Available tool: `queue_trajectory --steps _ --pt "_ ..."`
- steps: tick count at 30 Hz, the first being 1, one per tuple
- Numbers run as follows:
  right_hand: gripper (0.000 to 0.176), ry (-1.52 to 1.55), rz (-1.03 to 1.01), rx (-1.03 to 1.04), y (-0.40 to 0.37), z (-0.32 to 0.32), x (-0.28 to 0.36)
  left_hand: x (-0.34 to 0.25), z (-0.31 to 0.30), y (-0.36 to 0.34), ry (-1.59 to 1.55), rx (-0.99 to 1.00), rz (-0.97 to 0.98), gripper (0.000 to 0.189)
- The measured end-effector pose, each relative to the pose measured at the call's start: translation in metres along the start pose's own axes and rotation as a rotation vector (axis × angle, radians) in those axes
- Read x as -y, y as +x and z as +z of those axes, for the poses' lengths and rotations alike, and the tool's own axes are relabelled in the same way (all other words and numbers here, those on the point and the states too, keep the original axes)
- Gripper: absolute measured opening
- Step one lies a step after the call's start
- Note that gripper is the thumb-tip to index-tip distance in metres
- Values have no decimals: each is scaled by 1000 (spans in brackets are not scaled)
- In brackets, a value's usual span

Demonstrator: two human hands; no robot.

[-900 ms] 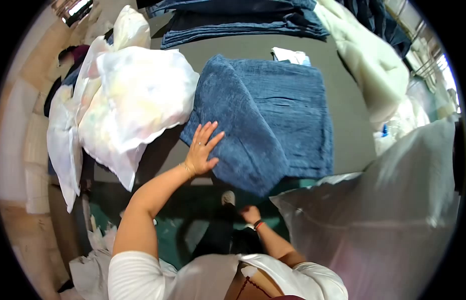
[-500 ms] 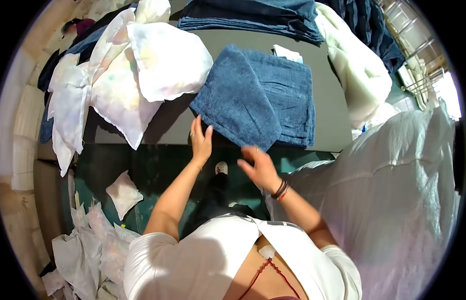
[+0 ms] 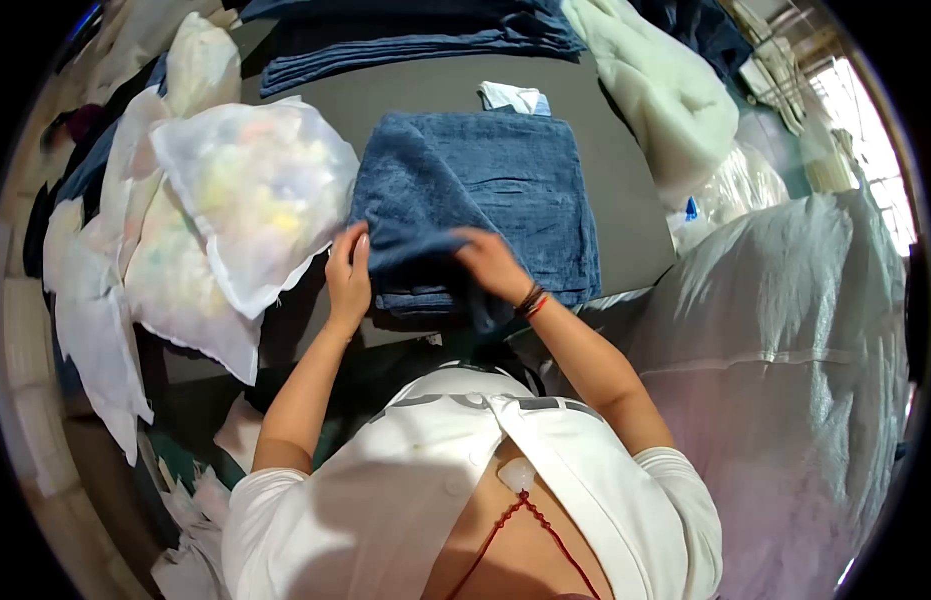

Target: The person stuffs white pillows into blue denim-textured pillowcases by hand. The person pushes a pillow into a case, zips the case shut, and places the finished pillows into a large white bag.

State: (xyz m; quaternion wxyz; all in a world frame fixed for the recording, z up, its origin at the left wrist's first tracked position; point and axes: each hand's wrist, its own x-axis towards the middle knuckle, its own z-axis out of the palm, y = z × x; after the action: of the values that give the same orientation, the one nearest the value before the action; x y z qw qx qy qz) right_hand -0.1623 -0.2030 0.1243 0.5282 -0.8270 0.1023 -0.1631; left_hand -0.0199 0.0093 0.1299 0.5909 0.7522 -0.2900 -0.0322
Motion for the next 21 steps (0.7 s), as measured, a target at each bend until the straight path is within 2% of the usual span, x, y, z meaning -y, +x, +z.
queue_trajectory --steps 1,2,3,4,5,6,7,8,10,11,13,14,15,16,17,18,20,21 --pt "26 132 279 -89 4 -25 14 -11 8 18 63 -2 107 35" --pt "20 410 433 -339 6 -41 25 -29 16 36 108 -17 241 38" --pt "19 496 457 -497 5 -65 5 -45 25 50 152 -41 374 41" --pt "26 636 504 -536 2 -91 -8 -55 34 58 191 16 417 47" --pt "31 721 462 -622 -3 -111 -22 -58 47 64 199 111 464 49" --pt "31 695 487 -791 2 -122 -11 -56 62 68 280 247 495 53" --pt "26 372 441 -768 -10 -144 -37 -43 80 66 405 359 524 60" --pt "32 -22 677 -682 -16 -174 -73 -20 100 60 524 487 535 69" --pt "40 -357 539 -898 -9 -178 -55 3 115 46 657 612 575 77" --pt "40 -353 540 -889 -2 -178 -42 8 116 46 662 612 566 77" --pt "46 -759 38 -813 22 -163 5 4 113 50 635 683 541 84" --pt "48 -617 15 -610 30 -147 27 1 109 51 646 689 538 84" --pt "54 -685 -82 -405 32 -133 15 -1 103 52 589 723 504 85" --pt "58 -770 0 -262 30 -114 7 -6 93 52 534 758 468 87" --pt "65 -814 71 -156 22 -98 -24 -18 81 52 567 640 472 88" --pt "70 -920 114 -90 12 -87 -59 -9 79 51 573 638 472 88" --pt "72 -1003 40 -124 6 -78 -74 19 72 50 462 271 76 79" --pt "72 -1002 37 -118 11 -82 -75 21 72 61 548 220 228 69"
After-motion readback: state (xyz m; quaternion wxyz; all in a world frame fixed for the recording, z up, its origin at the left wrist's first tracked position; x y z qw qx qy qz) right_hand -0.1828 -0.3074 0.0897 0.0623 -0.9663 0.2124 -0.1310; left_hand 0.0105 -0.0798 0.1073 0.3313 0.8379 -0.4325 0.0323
